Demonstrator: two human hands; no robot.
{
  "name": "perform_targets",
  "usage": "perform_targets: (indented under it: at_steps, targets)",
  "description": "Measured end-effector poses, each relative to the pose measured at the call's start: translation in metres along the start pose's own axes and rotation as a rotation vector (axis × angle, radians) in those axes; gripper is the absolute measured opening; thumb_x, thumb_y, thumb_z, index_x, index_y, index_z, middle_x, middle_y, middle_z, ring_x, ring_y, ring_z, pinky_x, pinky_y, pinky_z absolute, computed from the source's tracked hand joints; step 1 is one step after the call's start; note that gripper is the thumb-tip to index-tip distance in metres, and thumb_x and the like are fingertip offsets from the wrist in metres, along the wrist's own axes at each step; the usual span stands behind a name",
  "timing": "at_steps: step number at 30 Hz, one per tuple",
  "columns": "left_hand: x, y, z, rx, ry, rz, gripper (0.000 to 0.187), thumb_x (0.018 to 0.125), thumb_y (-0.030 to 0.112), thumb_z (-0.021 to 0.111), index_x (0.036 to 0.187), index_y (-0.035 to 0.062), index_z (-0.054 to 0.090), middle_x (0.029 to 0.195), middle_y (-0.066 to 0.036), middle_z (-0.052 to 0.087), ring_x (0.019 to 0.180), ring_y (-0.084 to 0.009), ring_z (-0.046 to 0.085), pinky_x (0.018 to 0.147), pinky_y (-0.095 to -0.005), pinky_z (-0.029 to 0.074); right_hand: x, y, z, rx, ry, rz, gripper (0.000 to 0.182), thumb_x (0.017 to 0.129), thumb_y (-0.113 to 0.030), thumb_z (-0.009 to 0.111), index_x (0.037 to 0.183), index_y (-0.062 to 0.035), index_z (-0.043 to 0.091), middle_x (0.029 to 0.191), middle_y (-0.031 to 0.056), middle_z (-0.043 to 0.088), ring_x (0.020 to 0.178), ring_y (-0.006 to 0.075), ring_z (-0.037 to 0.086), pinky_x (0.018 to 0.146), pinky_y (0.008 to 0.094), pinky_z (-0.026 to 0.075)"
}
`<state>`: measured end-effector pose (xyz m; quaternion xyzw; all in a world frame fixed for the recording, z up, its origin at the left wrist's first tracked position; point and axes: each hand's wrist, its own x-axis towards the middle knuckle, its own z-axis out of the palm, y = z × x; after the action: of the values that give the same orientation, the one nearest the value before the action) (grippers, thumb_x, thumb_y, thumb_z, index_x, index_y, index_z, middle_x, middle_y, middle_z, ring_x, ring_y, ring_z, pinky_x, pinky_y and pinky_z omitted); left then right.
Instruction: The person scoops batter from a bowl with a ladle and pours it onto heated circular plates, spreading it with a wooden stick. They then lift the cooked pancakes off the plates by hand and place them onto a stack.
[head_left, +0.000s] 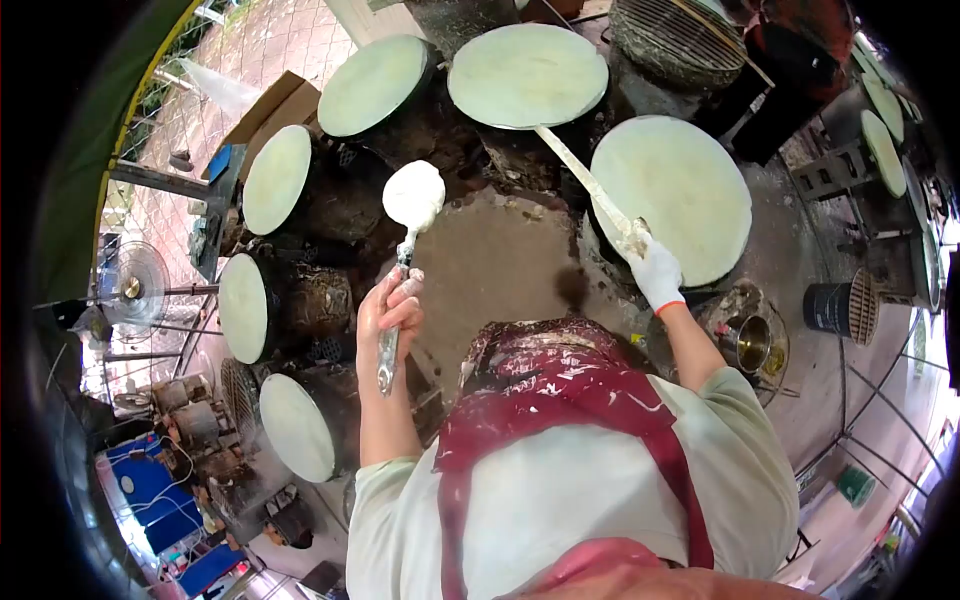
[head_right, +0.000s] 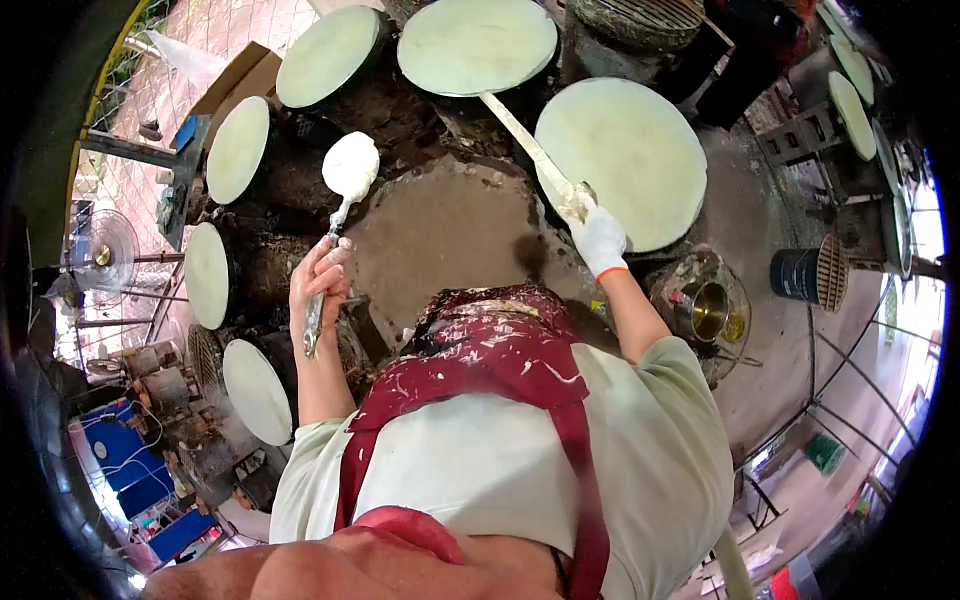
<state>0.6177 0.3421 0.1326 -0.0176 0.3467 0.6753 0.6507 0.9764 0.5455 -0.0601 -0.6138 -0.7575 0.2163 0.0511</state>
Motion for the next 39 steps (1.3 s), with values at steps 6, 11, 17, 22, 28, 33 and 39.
perform_targets:
  at_steps: [6, 11, 17, 22, 28, 33, 39]
  targets:
    - [0.052, 0.054, -0.001, -0.120, -0.070, 0.000, 0.025, 0.101, 0.016, 0.041, 0.104, -0.0082, 0.049, 0.063, 0.004, 0.040, 0.034, 0.0003, 0.028, 0.036, -0.0172, 0.021, 0.042, -0.021, -0.004, -0.063, -0.058, -0.071, 0.049, 0.085, -0.045, 0.059, 0.127, -0.0202, 0.054, 0.095, 0.0174, 0.067, 0.088, 0.0370, 0.064, 0.076, 0.0474, 0.051]
    - [0.107, 0.119, 0.005, 0.078, -0.099, 0.069, 0.030, 0.103, 0.017, 0.037, 0.107, -0.0115, 0.047, 0.060, 0.005, 0.039, 0.033, 0.0020, 0.034, 0.035, -0.0163, 0.020, 0.091, -0.108, 0.005, 0.062, -0.092, -0.048, 0.046, 0.085, -0.044, 0.063, 0.121, -0.0152, 0.060, 0.093, 0.0169, 0.068, 0.087, 0.0325, 0.066, 0.076, 0.0432, 0.050]
    - [0.177, 0.221, -0.004, 0.180, -0.121, 0.034, 0.031, 0.102, 0.017, 0.039, 0.105, -0.0118, 0.050, 0.058, 0.006, 0.038, 0.032, 0.0024, 0.033, 0.033, -0.0162, 0.020, 0.173, -0.262, 0.053, 1.178, -0.492, 0.236, 0.051, 0.087, -0.038, 0.068, 0.129, -0.0139, 0.052, 0.079, 0.0029, 0.059, 0.063, 0.0090, 0.053, 0.057, 0.0239, 0.042]
    - [0.222, 0.296, -0.007, 0.324, -0.105, -0.016, 0.035, 0.102, 0.021, 0.040, 0.106, -0.0124, 0.050, 0.057, 0.005, 0.038, 0.031, -0.0005, 0.030, 0.032, -0.0169, 0.022, 0.242, -0.401, 0.040, 0.093, -0.188, -0.016, 0.099, 0.074, -0.042, 0.077, 0.149, -0.0121, 0.019, 0.116, 0.0213, 0.055, 0.101, 0.0335, 0.059, 0.087, 0.0424, 0.048]
    - [0.257, 0.348, 0.000, 0.378, -0.065, -0.065, 0.035, 0.102, 0.021, 0.038, 0.107, -0.0118, 0.049, 0.057, 0.005, 0.036, 0.030, -0.0014, 0.029, 0.032, -0.0189, 0.021, 0.331, -0.433, 0.085, -0.170, 0.132, -0.082, 0.094, 0.075, -0.034, 0.074, 0.149, -0.0175, 0.019, 0.113, 0.0195, 0.054, 0.100, 0.0353, 0.058, 0.082, 0.0456, 0.050]
    - [0.289, 0.360, 0.002, 0.386, -0.137, -0.116, 0.035, 0.102, 0.019, 0.036, 0.107, -0.0126, 0.048, 0.056, 0.004, 0.036, 0.030, -0.0022, 0.030, 0.032, -0.0200, 0.020, 0.362, -0.410, 0.070, -0.373, 0.167, -0.090, 0.056, 0.087, -0.020, 0.057, 0.139, -0.0126, 0.038, 0.093, 0.0109, 0.060, 0.092, 0.0240, 0.061, 0.067, 0.0390, 0.055]
    - [0.314, 0.348, 0.020, 0.327, -0.164, -0.171, 0.033, 0.102, 0.018, 0.036, 0.107, -0.0123, 0.048, 0.057, 0.004, 0.038, 0.030, -0.0020, 0.030, 0.031, -0.0197, 0.020, 0.384, -0.401, -0.114, 0.134, 0.266, -0.245, 0.043, 0.082, -0.019, 0.060, 0.125, -0.0131, 0.057, 0.116, 0.0164, 0.062, 0.102, 0.0318, 0.062, 0.086, 0.0406, 0.049]
